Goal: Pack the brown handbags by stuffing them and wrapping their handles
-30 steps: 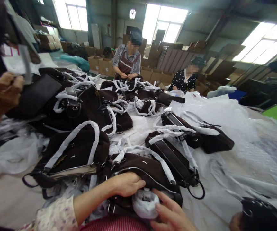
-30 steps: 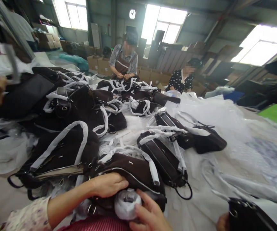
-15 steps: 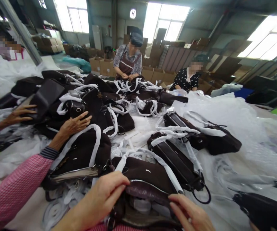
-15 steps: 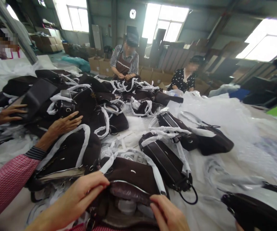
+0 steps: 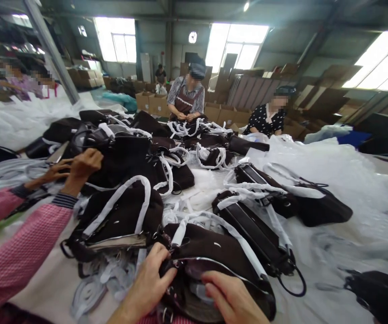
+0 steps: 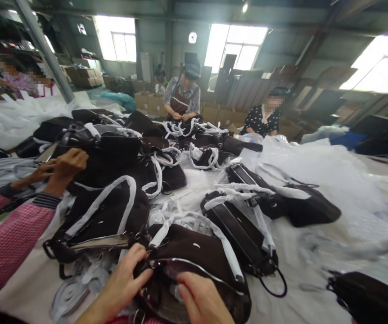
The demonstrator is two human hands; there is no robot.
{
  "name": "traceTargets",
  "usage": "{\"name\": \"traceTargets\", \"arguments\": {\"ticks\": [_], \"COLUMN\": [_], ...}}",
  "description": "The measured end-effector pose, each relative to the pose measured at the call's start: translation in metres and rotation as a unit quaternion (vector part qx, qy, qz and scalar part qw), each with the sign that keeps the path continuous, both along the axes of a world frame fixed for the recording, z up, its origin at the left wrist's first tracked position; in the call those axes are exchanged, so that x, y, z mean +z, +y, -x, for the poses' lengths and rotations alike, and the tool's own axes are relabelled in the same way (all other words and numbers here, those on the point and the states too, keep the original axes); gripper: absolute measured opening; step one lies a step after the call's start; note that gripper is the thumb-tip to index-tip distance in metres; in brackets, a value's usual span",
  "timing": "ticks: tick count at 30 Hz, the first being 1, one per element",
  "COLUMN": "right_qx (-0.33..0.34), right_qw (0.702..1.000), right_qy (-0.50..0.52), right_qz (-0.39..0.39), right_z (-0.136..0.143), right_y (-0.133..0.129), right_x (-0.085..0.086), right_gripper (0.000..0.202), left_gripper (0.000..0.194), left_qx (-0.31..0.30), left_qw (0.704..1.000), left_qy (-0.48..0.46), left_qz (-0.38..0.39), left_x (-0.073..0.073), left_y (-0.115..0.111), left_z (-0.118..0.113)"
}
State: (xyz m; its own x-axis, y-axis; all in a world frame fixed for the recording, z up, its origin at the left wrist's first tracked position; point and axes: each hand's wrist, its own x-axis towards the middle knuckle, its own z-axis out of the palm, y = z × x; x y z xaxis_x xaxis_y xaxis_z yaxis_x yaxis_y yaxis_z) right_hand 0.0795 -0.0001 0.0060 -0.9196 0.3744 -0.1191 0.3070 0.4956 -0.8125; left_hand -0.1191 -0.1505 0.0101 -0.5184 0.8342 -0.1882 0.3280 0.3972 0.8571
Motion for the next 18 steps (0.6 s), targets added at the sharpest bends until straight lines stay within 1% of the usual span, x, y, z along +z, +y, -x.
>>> {"name": "traceTargets", "arguments": {"ticks": [2,4,5,7,9,11,12,13,14,16,17,18], "right_qx": [-0.007,-0.043,-0.060,-0.078,-0.069,-0.059,-0.059,-0.061,-0.064,-0.068,-0.065,-0.062], "right_qw": [0.998,0.994,0.991,0.989,0.989,0.991,0.989,0.983,0.973,0.938,0.921,0.912], "right_qy": [-0.050,-0.070,-0.074,-0.071,-0.052,-0.020,-0.006,0.002,0.005,0.022,0.050,0.085], "right_qz": [0.039,0.076,0.092,0.107,0.116,0.118,0.135,0.171,0.223,0.341,0.381,0.396], "right_z": [0.011,0.023,0.029,0.039,0.044,0.042,0.038,0.033,0.028,0.020,0.018,0.017], "right_y": [-0.011,-0.022,-0.027,-0.033,-0.033,-0.028,-0.024,-0.020,-0.016,-0.013,-0.013,-0.013], "right_x": [-0.007,-0.012,-0.013,-0.010,-0.002,0.010,0.015,0.020,0.025,0.032,0.034,0.037], "right_gripper": [0.041,0.053,0.055,0.049,0.036,0.019,0.013,0.017,0.027,0.044,0.049,0.051], "left_gripper": [0.016,0.024,0.027,0.029,0.029,0.030,0.031,0.032,0.035,0.041,0.045,0.048], "left_qx": [0.004,0.003,0.002,0.004,0.013,0.024,0.032,0.042,0.053,0.071,0.077,0.083], "left_qw": [0.998,0.994,0.993,0.992,0.994,0.996,0.996,0.996,0.996,0.994,0.994,0.993], "left_qy": [-0.053,-0.095,-0.106,-0.105,-0.081,-0.046,-0.027,-0.010,0.005,0.027,0.035,0.043], "left_qz": [-0.030,-0.051,-0.059,-0.065,-0.066,-0.071,-0.073,-0.074,-0.074,-0.073,-0.074,-0.076], "left_x": [-0.005,-0.009,-0.010,-0.011,-0.013,-0.016,-0.019,-0.022,-0.025,-0.032,-0.034,-0.037], "left_y": [-0.001,-0.003,-0.004,-0.006,-0.007,-0.010,-0.010,-0.011,-0.011,-0.010,-0.010,-0.009], "left_z": [0.001,0.000,0.000,-0.001,0.000,0.002,0.004,0.005,0.007,0.008,0.008,0.008]}}
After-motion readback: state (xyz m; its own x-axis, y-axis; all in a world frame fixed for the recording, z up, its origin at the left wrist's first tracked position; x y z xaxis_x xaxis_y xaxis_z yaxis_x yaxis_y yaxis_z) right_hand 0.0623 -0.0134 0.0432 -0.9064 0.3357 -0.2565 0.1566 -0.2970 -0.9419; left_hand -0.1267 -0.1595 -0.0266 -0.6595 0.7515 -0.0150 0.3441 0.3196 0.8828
